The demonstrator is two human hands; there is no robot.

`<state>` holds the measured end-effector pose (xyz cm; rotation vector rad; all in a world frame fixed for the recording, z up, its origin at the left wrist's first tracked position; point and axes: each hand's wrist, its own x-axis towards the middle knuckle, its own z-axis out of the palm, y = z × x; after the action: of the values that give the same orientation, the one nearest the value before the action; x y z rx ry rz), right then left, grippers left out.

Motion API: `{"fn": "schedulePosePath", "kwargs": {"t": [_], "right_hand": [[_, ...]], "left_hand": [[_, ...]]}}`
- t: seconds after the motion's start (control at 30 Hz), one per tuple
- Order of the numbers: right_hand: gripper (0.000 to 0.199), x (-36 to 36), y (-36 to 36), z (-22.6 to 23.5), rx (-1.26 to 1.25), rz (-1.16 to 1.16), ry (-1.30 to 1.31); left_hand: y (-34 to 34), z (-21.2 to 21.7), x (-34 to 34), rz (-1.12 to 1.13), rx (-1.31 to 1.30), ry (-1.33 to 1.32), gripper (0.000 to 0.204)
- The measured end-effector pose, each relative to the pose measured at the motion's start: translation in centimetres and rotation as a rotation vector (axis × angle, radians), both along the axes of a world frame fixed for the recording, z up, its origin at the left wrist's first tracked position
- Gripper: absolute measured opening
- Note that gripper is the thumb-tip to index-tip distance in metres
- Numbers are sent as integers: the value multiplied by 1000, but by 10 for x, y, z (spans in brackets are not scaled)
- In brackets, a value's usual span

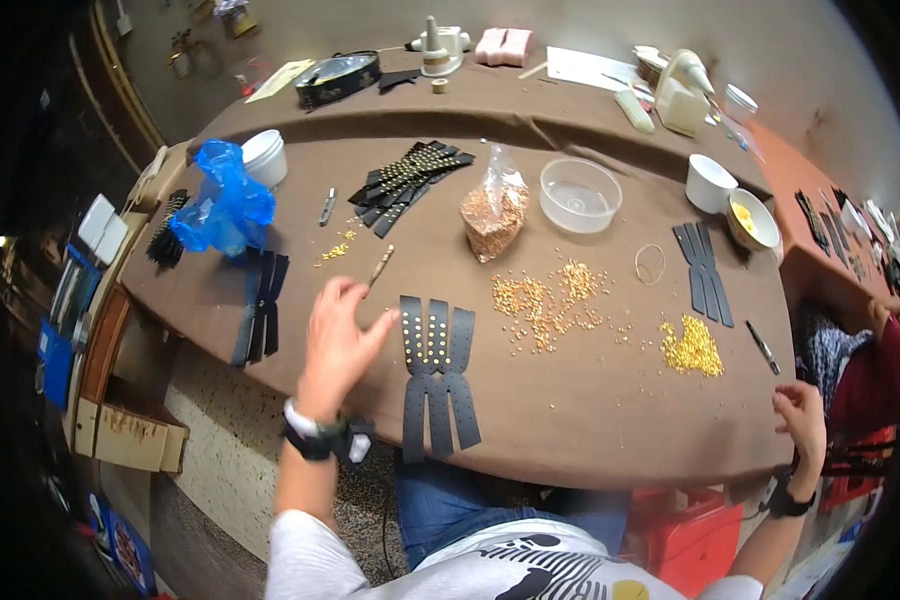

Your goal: Manually placing small decorative studs onto leather shoe parts using a tool.

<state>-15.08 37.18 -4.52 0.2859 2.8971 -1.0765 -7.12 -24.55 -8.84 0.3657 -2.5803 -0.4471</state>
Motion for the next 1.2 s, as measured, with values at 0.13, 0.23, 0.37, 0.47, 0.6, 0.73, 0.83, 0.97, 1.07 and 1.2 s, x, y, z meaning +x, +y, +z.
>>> {"fn": "schedulePosePath", "kwargs": {"t": [0.13,0.23,0.37,0.47,0.6,0.73,0.83,0.97,1.07,1.2], "right_hand": [[29,20,-4,-3,-29,-20,-27],[29,37,-8,-4,-15,-40,-17],[29,53,-1,-7,-11,-117,25],[31,60,11,-1,-29,-126,43],[29,57,-9,14,-22,-143,-7],[26,44,-39,17,-7,-134,24],[25,31,-38,11,-5,-65,34],[25,27,-45,11,51,103,90],[27,15,-66,7,5,176,34],[45,2,-85,-9,252,586,73]], "left_hand": [[-70,14,-65,-98,-152,-63,55],[-110,-1,-129,-184,-192,-105,62],[-125,-11,-194,-138,-219,-394,81],[-145,-20,-222,-113,-99,-505,82],[-126,-14,-237,-104,-381,-471,50],[-153,-36,-251,-102,-475,-354,23],[-178,-40,-248,-85,-477,-222,22],[-176,8,-235,-172,-392,19,24],[-203,56,-203,-175,-431,112,37],[-167,118,-142,-127,-343,180,41]]}}
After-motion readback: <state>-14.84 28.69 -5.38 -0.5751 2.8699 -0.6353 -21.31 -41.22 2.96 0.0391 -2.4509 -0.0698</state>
